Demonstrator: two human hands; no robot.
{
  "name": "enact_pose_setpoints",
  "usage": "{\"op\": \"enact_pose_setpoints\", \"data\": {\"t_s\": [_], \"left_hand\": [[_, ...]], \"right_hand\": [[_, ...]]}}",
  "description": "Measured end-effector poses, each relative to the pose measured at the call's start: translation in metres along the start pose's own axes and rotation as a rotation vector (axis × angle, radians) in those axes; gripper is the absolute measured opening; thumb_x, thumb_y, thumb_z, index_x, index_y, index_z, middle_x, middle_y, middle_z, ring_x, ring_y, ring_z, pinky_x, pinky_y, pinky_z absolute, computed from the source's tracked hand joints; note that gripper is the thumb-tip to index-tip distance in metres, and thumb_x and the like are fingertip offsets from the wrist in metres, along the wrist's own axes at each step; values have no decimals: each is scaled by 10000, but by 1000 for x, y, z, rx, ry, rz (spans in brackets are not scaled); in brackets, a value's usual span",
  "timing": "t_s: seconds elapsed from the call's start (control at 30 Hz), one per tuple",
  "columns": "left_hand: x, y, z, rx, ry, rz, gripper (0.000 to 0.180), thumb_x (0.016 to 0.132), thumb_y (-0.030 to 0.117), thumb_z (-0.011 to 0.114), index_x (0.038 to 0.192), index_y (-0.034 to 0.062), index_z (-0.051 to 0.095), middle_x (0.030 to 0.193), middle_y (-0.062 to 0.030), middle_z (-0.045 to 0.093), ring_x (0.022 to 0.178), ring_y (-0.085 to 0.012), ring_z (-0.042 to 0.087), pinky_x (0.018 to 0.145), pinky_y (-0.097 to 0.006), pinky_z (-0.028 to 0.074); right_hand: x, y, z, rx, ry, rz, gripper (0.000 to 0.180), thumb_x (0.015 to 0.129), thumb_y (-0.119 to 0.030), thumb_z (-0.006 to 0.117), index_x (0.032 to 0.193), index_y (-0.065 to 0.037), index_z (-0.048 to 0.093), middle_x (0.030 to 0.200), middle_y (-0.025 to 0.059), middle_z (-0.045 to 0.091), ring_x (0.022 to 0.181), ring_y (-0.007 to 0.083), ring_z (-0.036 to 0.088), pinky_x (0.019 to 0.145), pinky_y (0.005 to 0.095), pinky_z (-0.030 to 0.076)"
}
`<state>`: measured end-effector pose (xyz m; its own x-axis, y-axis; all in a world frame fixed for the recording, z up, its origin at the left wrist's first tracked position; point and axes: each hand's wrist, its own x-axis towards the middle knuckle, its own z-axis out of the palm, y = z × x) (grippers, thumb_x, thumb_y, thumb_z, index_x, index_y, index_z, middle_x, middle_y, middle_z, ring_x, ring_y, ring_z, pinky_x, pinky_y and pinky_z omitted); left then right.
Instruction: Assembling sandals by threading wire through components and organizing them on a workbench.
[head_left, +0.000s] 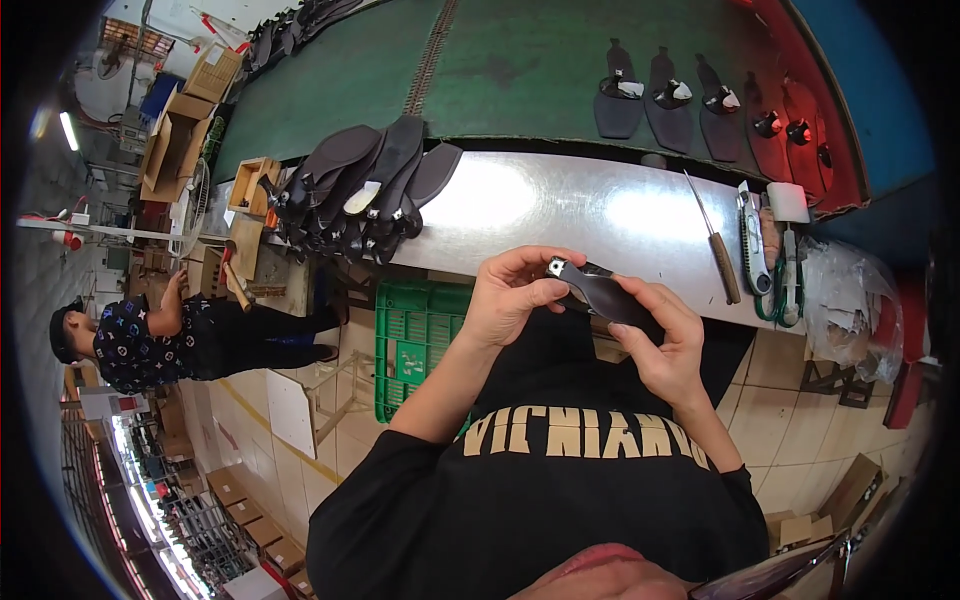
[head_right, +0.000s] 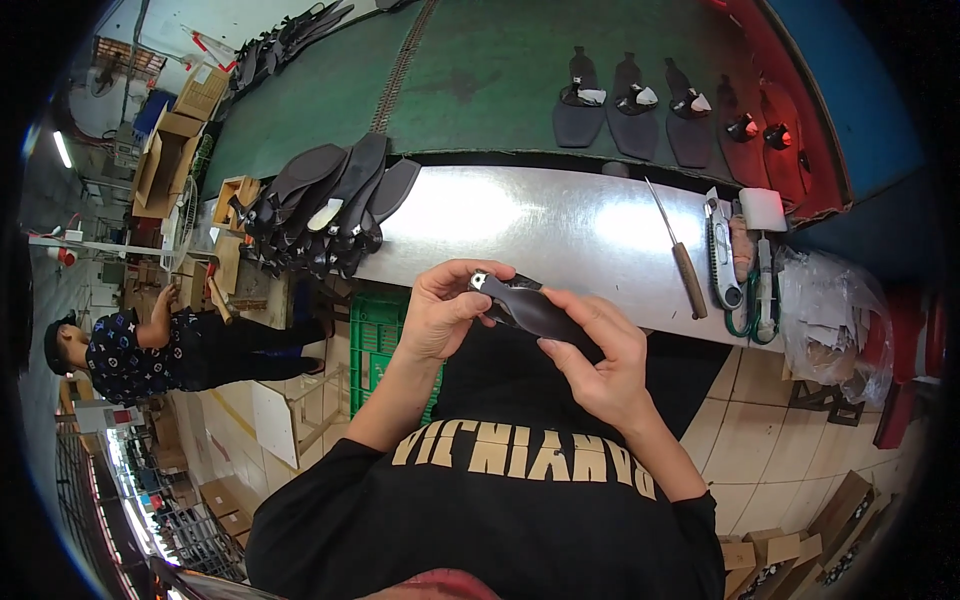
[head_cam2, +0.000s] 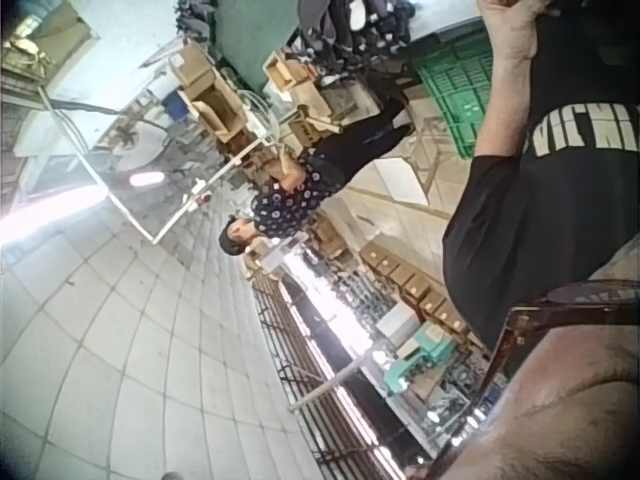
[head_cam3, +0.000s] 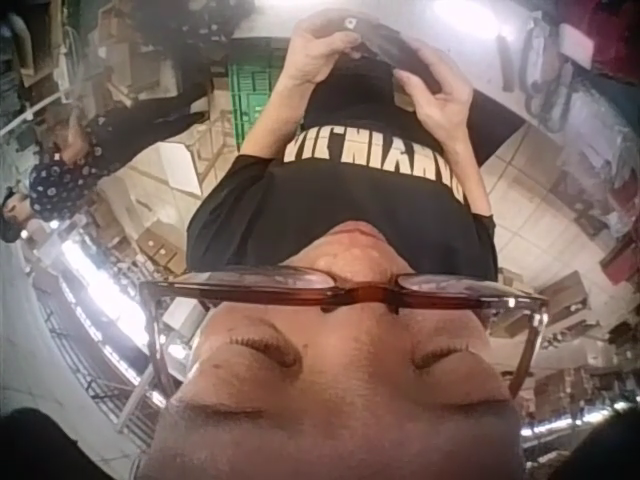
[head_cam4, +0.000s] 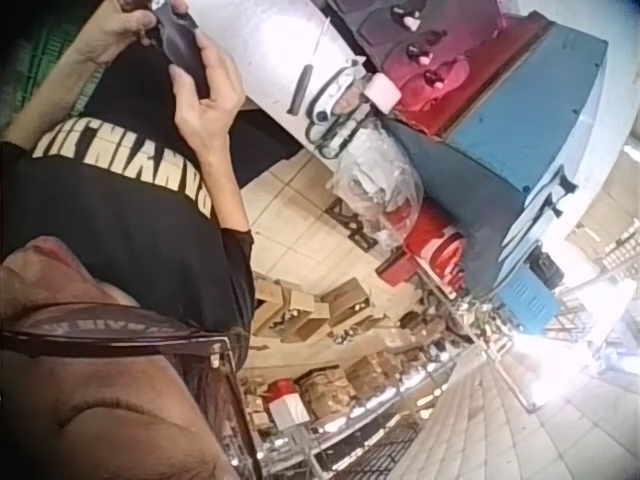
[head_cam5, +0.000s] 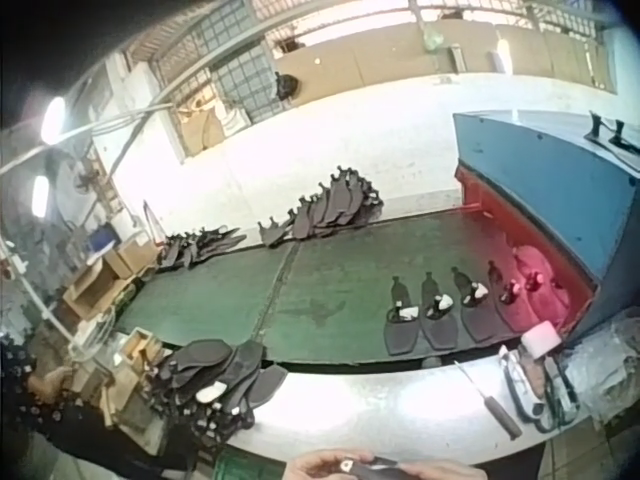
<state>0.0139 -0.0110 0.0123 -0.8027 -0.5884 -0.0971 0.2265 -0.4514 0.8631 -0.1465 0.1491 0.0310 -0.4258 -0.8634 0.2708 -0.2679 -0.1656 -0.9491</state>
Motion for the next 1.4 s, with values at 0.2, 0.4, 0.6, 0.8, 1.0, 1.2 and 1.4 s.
{"op": "enact_pose_setpoints", "data": {"t_s": [0.2, 0.4, 0.6, 0.8, 1.0, 1.2, 1.4], "left_hand": [[-2, 0, 0, 23, 12, 12, 311, 817, -49, 697, 1121, 6, 672, 1126, -125, 693, 918, -143, 676, 679, -244, 592], [-5, -3, 3, 81, 22, 63, 325, 810, -64, 703, 1128, -7, 669, 1114, -126, 694, 918, -128, 668, 699, -218, 569], [-3, -4, 4, 269, -80, 244, 334, 810, -113, 674, 1134, -36, 690, 1163, -170, 679, 970, -174, 676, 756, -223, 558], [-2, 4, -4, 272, -212, 170, 360, 794, -149, 635, 1132, -39, 697, 1232, -236, 641, 1036, -234, 678, 800, -266, 577], [-1, 1, -2, 240, -275, 153, 382, 781, -160, 608, 1133, -42, 696, 1261, -262, 617, 1058, -255, 674, 826, -292, 585], [-3, -8, 6, 438, -247, 279, 399, 794, -141, 592, 1167, -31, 680, 1269, -258, 614, 1089, -257, 663, 828, -293, 592], [-5, -8, 18, 319, -84, 0, 422, 908, -78, 507, 1302, 34, 611, 1376, -148, 569, 1140, -190, 622, 796, -256, 596]], "right_hand": [[2, -2, -1, -22, -23, -13, 439, 770, 49, 692, 1204, 6, 648, 975, 134, 681, 860, 208, 660, 773, 288, 504], [2, -1, 0, -89, -14, -64, 431, 765, 65, 678, 1190, -4, 660, 952, 140, 673, 812, 234, 656, 725, 295, 505], [6, -10, -2, -187, -45, -123, 443, 742, 70, 689, 1177, -17, 663, 915, 140, 661, 775, 268, 644, 689, 326, 506], [9, -14, -9, -260, -49, -171, 429, 729, 38, 710, 1152, -23, 668, 910, 137, 659, 771, 292, 640, 681, 355, 514], [5, -14, -12, -347, -89, -176, 428, 709, 10, 731, 1131, -23, 667, 898, 121, 657, 771, 301, 635, 671, 369, 509], [5, -9, -14, -348, -155, -135, 428, 740, -38, 734, 1157, -10, 645, 893, 142, 654, 767, 312, 640, 675, 371, 511], [1, 14, -4, -80, -40, 74, 274, 796, -33, 692, 1066, 1, 658, 890, 151, 662, 770, 310, 658, 680, 351, 510]]}}
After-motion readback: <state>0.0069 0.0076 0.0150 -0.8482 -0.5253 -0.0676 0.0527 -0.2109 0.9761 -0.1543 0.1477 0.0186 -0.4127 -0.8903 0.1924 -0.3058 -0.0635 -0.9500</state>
